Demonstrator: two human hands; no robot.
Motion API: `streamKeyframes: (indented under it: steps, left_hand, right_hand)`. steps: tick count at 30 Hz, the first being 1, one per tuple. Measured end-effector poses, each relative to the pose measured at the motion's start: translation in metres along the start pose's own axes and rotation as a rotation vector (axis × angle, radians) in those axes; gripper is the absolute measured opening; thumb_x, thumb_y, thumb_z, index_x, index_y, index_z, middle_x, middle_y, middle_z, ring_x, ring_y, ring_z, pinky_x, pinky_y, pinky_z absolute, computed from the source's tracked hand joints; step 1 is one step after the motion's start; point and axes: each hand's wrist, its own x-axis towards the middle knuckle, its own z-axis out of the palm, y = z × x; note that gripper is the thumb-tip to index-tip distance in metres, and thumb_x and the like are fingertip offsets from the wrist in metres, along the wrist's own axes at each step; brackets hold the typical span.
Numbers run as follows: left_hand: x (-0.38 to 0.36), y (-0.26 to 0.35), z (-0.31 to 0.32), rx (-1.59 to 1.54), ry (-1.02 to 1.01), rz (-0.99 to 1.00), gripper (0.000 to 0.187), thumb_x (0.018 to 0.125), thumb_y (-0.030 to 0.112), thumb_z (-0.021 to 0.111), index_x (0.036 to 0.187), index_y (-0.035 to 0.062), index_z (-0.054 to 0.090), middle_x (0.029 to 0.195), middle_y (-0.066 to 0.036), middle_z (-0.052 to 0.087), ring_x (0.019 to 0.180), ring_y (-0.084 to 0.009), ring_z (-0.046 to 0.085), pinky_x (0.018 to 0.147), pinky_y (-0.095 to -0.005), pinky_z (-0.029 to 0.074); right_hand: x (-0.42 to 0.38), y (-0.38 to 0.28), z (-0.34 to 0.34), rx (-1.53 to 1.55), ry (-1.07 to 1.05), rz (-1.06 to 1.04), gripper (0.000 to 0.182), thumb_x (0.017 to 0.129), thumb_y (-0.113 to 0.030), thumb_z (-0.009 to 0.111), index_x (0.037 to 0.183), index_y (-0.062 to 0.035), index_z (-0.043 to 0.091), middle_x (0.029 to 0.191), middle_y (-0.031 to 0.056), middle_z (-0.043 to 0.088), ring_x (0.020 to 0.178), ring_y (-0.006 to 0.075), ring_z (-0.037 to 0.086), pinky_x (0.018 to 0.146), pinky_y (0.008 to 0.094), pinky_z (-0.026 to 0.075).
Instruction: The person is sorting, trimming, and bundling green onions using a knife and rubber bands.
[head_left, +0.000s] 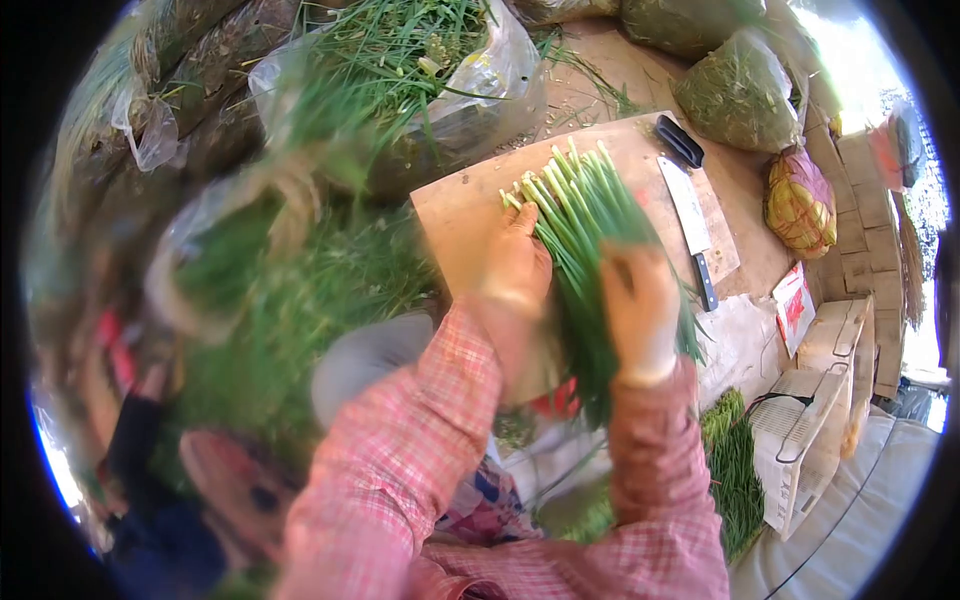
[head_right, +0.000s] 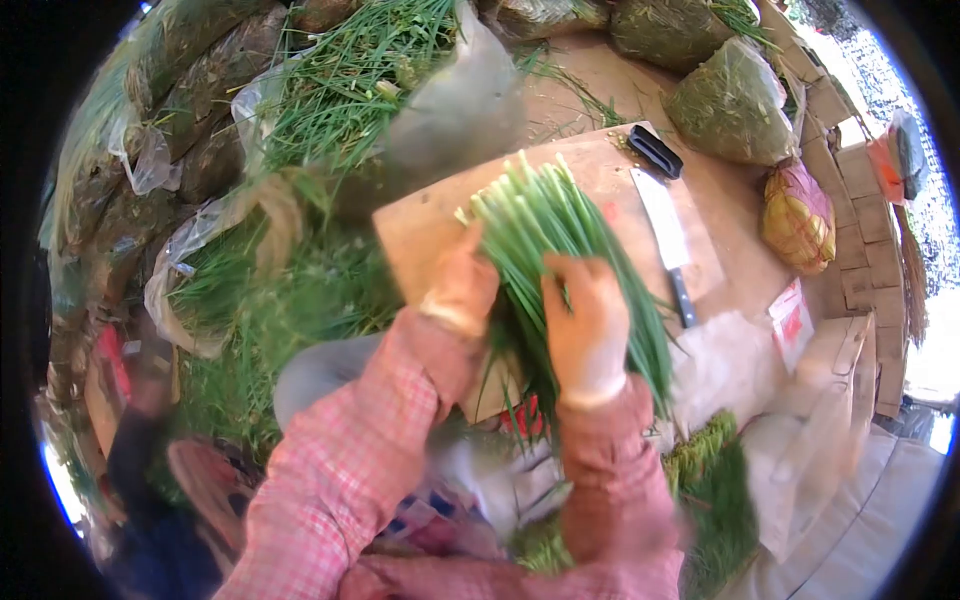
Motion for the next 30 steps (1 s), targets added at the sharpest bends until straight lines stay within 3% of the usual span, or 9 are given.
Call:
streamKeyframes:
  steps: [5,7,10,13,16,20,23,28,30]
  left_hand:
    - [-0.006,0.001,0.003,0.038,0.005,-0.004,0.024,0.091,0.005,0.044,0.114,-0.0006,0.05,0.107,-0.011,0.058,0.094,-0.0183,0.057,0.085,-0.0301,0.047]
    - [-0.014,0.0,-0.002,0.77,-0.002,0.353,0.024,0.091,0.006,0.045,0.114,-0.0003,0.05,0.105,-0.01,0.058,0.093,-0.0179,0.057,0.084,-0.0293,0.047]
    - [-0.024,0.007,0.029,0.339,0.206,0.108,0.026,0.091,0.006,0.047,0.116,0.0002,0.05,0.104,-0.008,0.058,0.091,-0.0167,0.057,0.081,-0.0272,0.048]
    - [-0.018,0.002,0.018,0.532,0.171,0.168,0.027,0.091,0.007,0.047,0.117,0.0012,0.05,0.103,-0.007,0.058,0.091,-0.0161,0.057,0.08,-0.0265,0.048]
    - [-0.019,0.006,0.033,0.039,0.261,-0.027,0.027,0.091,0.007,0.047,0.117,0.0026,0.05,0.103,-0.006,0.059,0.09,-0.0159,0.057,0.079,-0.0266,0.048]
    - [-0.01,0.003,0.02,-0.035,0.083,0.0,0.025,0.091,0.007,0.048,0.115,0.0039,0.052,0.101,-0.006,0.059,0.089,-0.016,0.057,0.078,-0.0279,0.048]
    - [0.01,-0.008,0.0,-0.086,-0.009,-0.016,0.023,0.09,0.006,0.048,0.113,0.0044,0.054,0.1,-0.006,0.06,0.089,-0.0161,0.057,0.08,-0.0285,0.047]
    - [-0.001,0.007,0.013,0.048,-0.068,0.004,0.022,0.089,0.003,0.048,0.11,0.0042,0.055,0.1,-0.007,0.06,0.091,-0.0175,0.057,0.084,-0.0285,0.046]
    - [-0.016,0.023,0.014,0.42,-0.07,0.257,0.024,0.087,0.008,0.051,0.109,0.001,0.054,0.101,-0.008,0.061,0.096,-0.0212,0.056,0.088,-0.0327,0.044]
  right_hand:
    - [0.043,0.026,0.043,-0.164,-0.049,0.099,0.013,0.075,-0.018,0.063,0.084,-0.0104,0.06,0.082,0.0116,0.058,0.075,0.0312,0.057,0.064,0.0404,0.045]
    - [0.05,0.027,0.048,-0.236,-0.072,0.042,0.012,0.075,-0.02,0.063,0.081,-0.0115,0.06,0.079,0.0112,0.058,0.072,0.0321,0.058,0.063,0.0416,0.046]
    - [0.06,0.029,0.05,-0.273,-0.12,0.026,0.011,0.075,-0.02,0.062,0.079,-0.011,0.061,0.075,0.0119,0.059,0.07,0.0331,0.058,0.062,0.0428,0.046]
    - [0.07,0.026,0.054,-0.187,-0.093,0.077,0.011,0.076,-0.021,0.06,0.078,-0.0098,0.062,0.073,0.0134,0.06,0.069,0.0335,0.059,0.061,0.0426,0.046]
    - [0.078,0.016,0.06,-0.139,-0.147,0.115,0.014,0.077,-0.022,0.059,0.081,-0.0096,0.062,0.073,0.0147,0.061,0.071,0.0344,0.059,0.063,0.0421,0.047]
    - [0.06,-0.005,0.038,0.01,-0.125,0.142,0.032,0.075,-0.021,0.064,0.105,-0.0101,0.057,0.1,0.015,0.059,0.087,0.0328,0.057,0.075,0.0416,0.044]
    - [0.021,-0.015,0.018,-0.304,-0.084,-0.185,0.057,0.07,-0.019,0.068,0.122,-0.0079,0.047,0.119,0.0123,0.049,0.102,0.032,0.048,0.085,0.0434,0.038]
    - [-0.019,0.01,0.038,-0.386,-0.178,-0.119,0.077,0.061,-0.013,0.072,0.13,-0.0073,0.039,0.123,0.0092,0.044,0.109,0.0306,0.043,0.09,0.0431,0.035]
    - [-0.018,0.022,0.043,-0.358,-0.124,-0.131,0.077,0.06,-0.012,0.072,0.13,-0.0076,0.039,0.123,0.0084,0.045,0.109,0.0295,0.043,0.09,0.0427,0.035]
